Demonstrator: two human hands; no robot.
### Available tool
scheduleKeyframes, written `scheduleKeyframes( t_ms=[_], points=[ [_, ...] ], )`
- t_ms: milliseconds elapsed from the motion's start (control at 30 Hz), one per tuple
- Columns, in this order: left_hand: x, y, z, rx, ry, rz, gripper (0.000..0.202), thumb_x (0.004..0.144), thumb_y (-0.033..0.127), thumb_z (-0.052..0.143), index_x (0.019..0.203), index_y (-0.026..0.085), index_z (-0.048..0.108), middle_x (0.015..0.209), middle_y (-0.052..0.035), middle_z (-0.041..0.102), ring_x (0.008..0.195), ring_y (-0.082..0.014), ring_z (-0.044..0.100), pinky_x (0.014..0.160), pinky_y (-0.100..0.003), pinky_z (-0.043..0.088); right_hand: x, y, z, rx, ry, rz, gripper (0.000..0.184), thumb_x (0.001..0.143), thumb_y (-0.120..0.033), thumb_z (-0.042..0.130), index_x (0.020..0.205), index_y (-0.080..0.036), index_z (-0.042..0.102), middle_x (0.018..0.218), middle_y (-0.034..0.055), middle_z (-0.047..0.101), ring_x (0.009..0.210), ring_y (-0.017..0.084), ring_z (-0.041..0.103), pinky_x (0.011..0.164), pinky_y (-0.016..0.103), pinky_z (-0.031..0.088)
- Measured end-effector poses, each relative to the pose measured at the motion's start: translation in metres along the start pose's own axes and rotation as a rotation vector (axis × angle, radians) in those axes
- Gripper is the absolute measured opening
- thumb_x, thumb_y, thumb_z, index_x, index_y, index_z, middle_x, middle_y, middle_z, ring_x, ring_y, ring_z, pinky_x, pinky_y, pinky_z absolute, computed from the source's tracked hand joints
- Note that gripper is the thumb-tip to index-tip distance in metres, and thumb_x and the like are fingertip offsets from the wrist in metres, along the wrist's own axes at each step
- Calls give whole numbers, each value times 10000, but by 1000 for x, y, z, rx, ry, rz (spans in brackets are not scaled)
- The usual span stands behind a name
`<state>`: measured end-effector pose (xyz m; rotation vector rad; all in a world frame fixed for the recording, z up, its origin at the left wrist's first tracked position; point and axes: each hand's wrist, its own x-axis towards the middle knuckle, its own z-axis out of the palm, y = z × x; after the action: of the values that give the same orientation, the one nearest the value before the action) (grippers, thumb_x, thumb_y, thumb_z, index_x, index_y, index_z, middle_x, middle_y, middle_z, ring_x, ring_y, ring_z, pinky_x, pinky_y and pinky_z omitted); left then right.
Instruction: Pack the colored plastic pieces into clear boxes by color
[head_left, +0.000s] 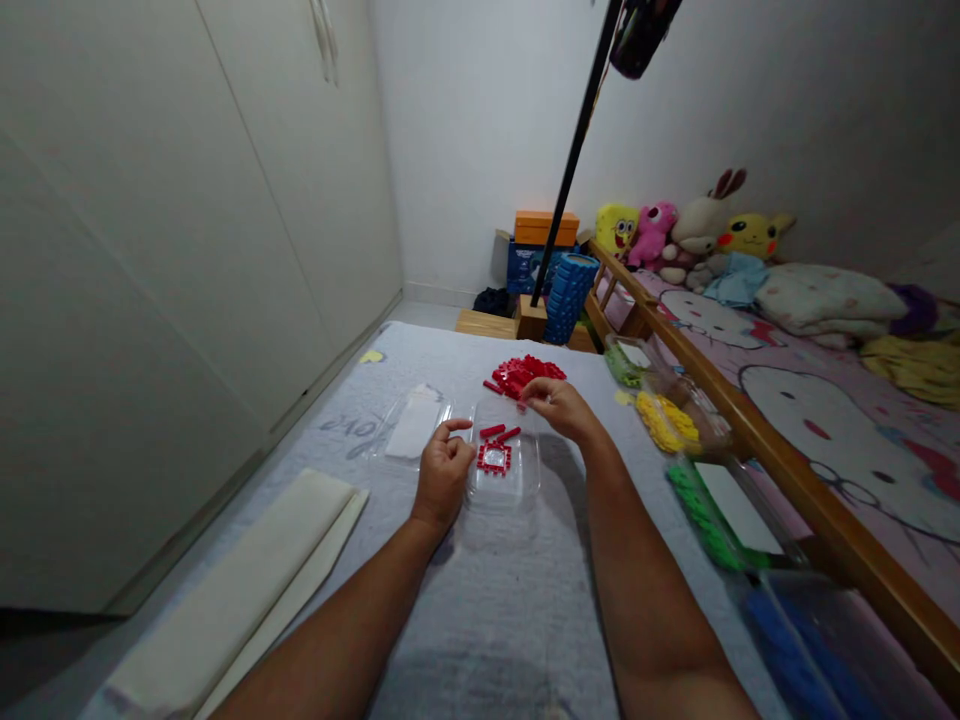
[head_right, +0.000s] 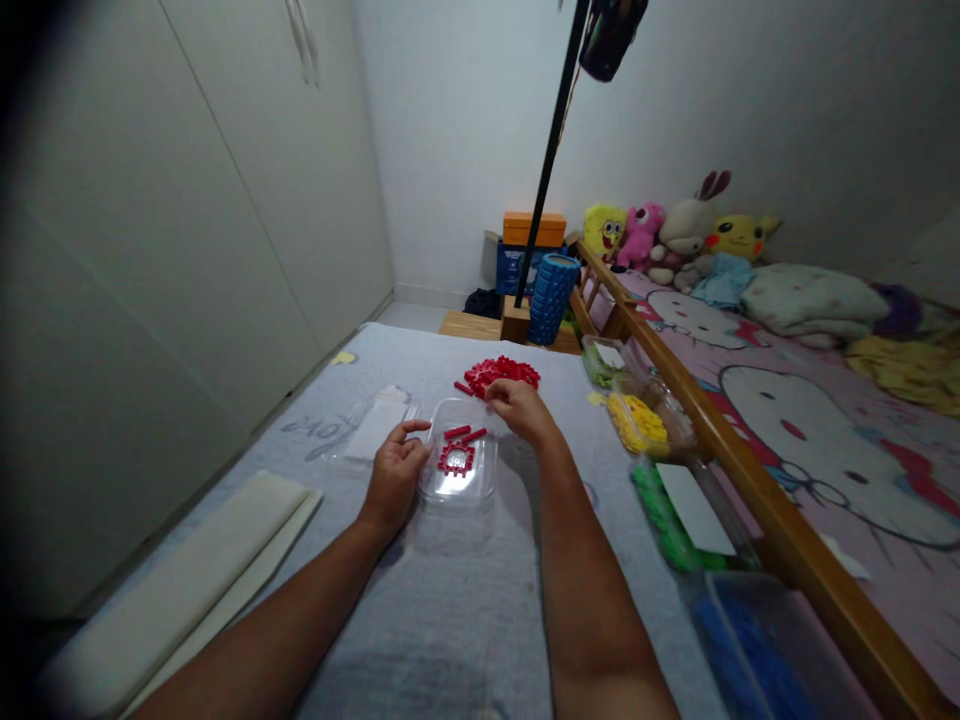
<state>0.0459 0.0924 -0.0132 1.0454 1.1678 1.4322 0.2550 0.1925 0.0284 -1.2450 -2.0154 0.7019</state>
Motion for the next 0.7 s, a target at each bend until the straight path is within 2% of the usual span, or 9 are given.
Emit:
scheduleKeyframes(
  t_ms=[100, 167, 400, 533, 700],
  points=[
    [0, -2, -1, -8, -4, -7, 313, 763, 270, 607, 1057, 177, 557, 509, 126, 318, 466, -77, 253, 488, -193, 231, 0, 14, 0, -46, 164, 84, 147, 780, -134, 543, 784, -188, 680, 762, 5, 680, 709, 151, 582, 700, 261, 427],
    [0, -3, -1, -16, -12, -8, 322, 763, 262, 608, 1070, 181, 552, 510, 127, 318, 464, -76, 248, 482, -193, 221, 0, 23, 2, -115, 215, 118, 176, 780, -103, 533, 779, -190, 685, 770, 10, 685, 723, 156, 588, 727, 270, 434],
    [-4, 0, -2, -18, 2, -14, 315, 736, 254, 620, 1038, 179, 570, 500, 128, 306, 462, -76, 246, 483, -192, 224, 1, 39, 24, -393, 163, 57, 224, 780, -64, 602, 925, -176, 730, 919, 72, 688, 897, 197, 556, 916, 350, 369],
    [-5, 0, -3, -6, 12, -8, 304, 743, 253, 606, 1035, 178, 575, 504, 126, 309, 463, -77, 251, 486, -190, 228, 0, 40, 36, -418, 159, 57, 171, 805, -114, 637, 933, -184, 727, 999, 96, 686, 939, 225, 517, 909, 375, 349],
    [-5, -3, -5, -10, 15, -6, 310, 735, 264, 615, 1031, 176, 581, 502, 124, 308, 458, -79, 257, 483, -191, 224, -1, 36, 41, -425, 175, 111, 132, 820, -166, 649, 916, -218, 722, 1024, 81, 690, 947, 245, 509, 879, 378, 353]
  ],
)
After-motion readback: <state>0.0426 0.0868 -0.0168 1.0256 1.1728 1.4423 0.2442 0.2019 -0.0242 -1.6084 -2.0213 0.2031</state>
